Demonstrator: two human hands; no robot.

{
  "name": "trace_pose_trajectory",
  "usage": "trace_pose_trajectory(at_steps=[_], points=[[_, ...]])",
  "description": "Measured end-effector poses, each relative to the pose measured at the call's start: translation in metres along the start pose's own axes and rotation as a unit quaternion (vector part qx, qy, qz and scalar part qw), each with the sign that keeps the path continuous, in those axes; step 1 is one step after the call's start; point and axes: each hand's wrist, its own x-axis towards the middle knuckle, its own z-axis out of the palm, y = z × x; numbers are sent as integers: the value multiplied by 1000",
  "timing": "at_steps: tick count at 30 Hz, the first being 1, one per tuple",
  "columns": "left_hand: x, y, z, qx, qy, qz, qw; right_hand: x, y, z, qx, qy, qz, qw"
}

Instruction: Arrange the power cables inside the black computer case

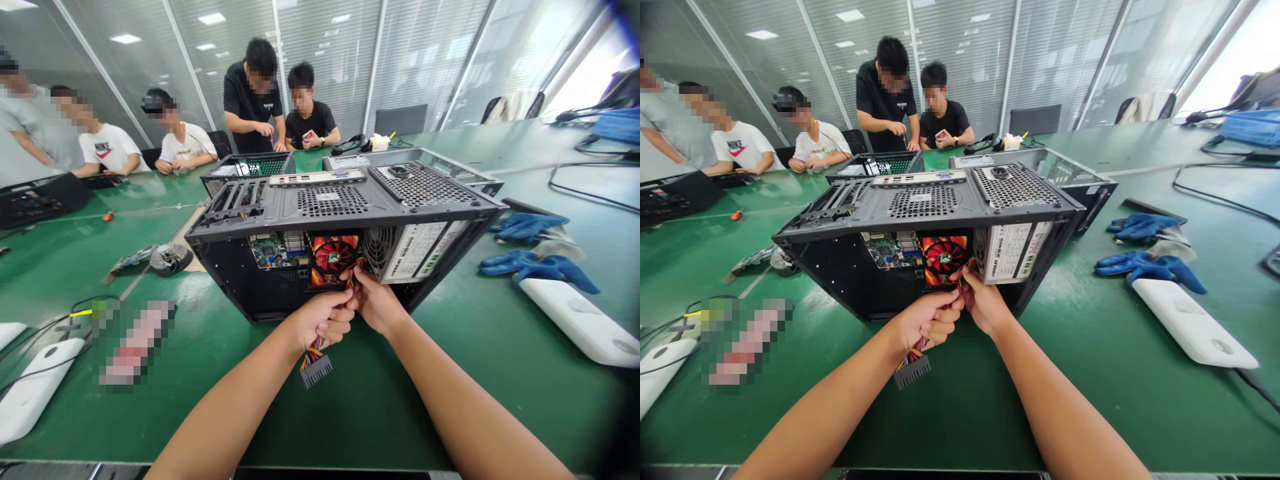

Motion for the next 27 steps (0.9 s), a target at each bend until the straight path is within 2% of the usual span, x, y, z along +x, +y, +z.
trace_pose_trajectory(at_steps=[3, 7, 9, 11, 13, 15, 17, 18, 20, 22, 24, 25, 26, 27], points=[[-1, 1, -1, -43, -20, -9, 999, 2, -1, -3, 14, -19, 13, 1000], [1, -1, 1, -14, -17, -9, 1000, 4, 0, -7, 1, -54, 36, 998], [4, -4, 4, 44, 25, 4, 999, 4, 1, -7, -8, -49, 34, 998], [9, -9, 7, 133, 111, 37, 984, 5, 2, -6, -14, -41, 28, 999], [14, -14, 8, 250, 216, 88, 940, 4, 2, -4, -20, -38, 20, 999], [19, -19, 8, 387, 278, 152, 866, 3, 2, -2, -25, -33, 14, 999], [22, -22, 6, 491, 313, 207, 786, 2, 2, 0, -29, -21, 10, 999], [22, -23, 5, 521, 324, 226, 756, 2, 2, 0, -32, -14, 8, 999], [23, -26, 2, 542, 343, 253, 725, 2, 2, 1, -36, 0, 1, 999], [23, -28, 1, 531, 360, 268, 718, 3, 3, 1, -38, 9, -11, 999], [22, -28, 2, 509, 371, 278, 726, 3, 3, 0, -41, 13, -19, 999], [22, -27, 3, 494, 363, 271, 742, 4, 4, 0, -44, 11, -20, 999], [21, -26, 4, 470, 345, 254, 772, 4, 4, -1, -49, 7, -18, 999], [19, -23, 5, 432, 314, 223, 815, 4, 3, -1, -53, 1, -15, 998]])
